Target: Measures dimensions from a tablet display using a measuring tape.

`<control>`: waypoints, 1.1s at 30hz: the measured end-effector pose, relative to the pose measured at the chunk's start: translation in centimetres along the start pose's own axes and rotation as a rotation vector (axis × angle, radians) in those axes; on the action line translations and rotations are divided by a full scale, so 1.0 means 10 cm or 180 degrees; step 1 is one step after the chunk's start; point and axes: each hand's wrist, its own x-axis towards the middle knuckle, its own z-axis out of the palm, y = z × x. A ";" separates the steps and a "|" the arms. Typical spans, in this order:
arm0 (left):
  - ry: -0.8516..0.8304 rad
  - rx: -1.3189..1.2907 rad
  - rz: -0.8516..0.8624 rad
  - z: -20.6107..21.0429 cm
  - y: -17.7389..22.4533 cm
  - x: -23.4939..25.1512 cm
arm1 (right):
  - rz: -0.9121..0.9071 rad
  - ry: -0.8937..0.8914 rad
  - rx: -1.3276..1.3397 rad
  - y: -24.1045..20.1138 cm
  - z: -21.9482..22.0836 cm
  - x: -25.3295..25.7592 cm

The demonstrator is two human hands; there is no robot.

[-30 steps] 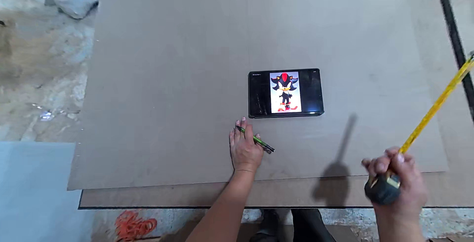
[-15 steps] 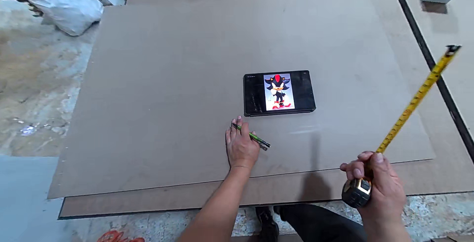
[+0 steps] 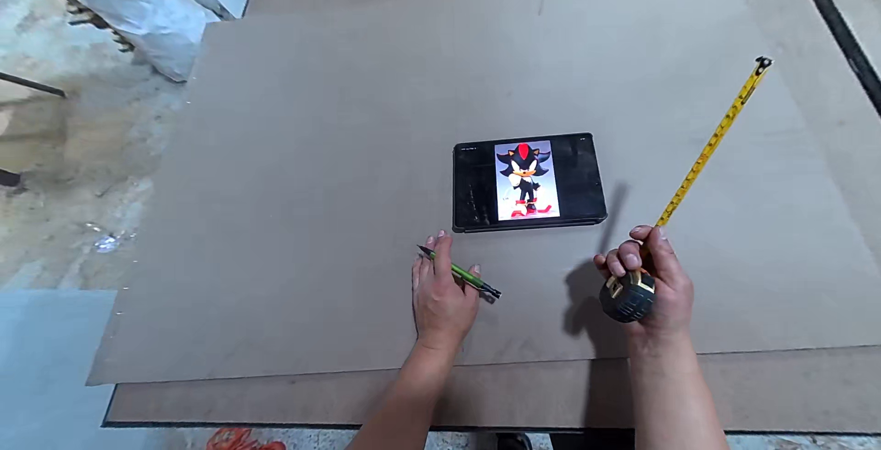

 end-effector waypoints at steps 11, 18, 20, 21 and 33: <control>-0.0061 -0.0111 -0.0183 0.17 0.17 0.67 | 0.0303 -0.0089 0.0126 0.18 -0.04 0.16; -0.0145 0.0002 -0.0236 0.32 0.33 1.04 | 0.0451 -0.0240 0.0148 0.18 -0.05 0.22; -0.0177 -0.0020 -0.0231 0.37 0.40 1.15 | 0.0466 -0.0245 0.0123 0.17 -0.06 0.24; -0.0180 -0.0092 -0.0212 0.38 0.42 1.20 | 0.0479 -0.0233 0.0118 0.17 -0.07 0.25; 0.1037 -0.2050 0.0886 0.56 0.65 1.58 | -0.1248 -0.1005 -0.4866 -1.01 -0.72 0.82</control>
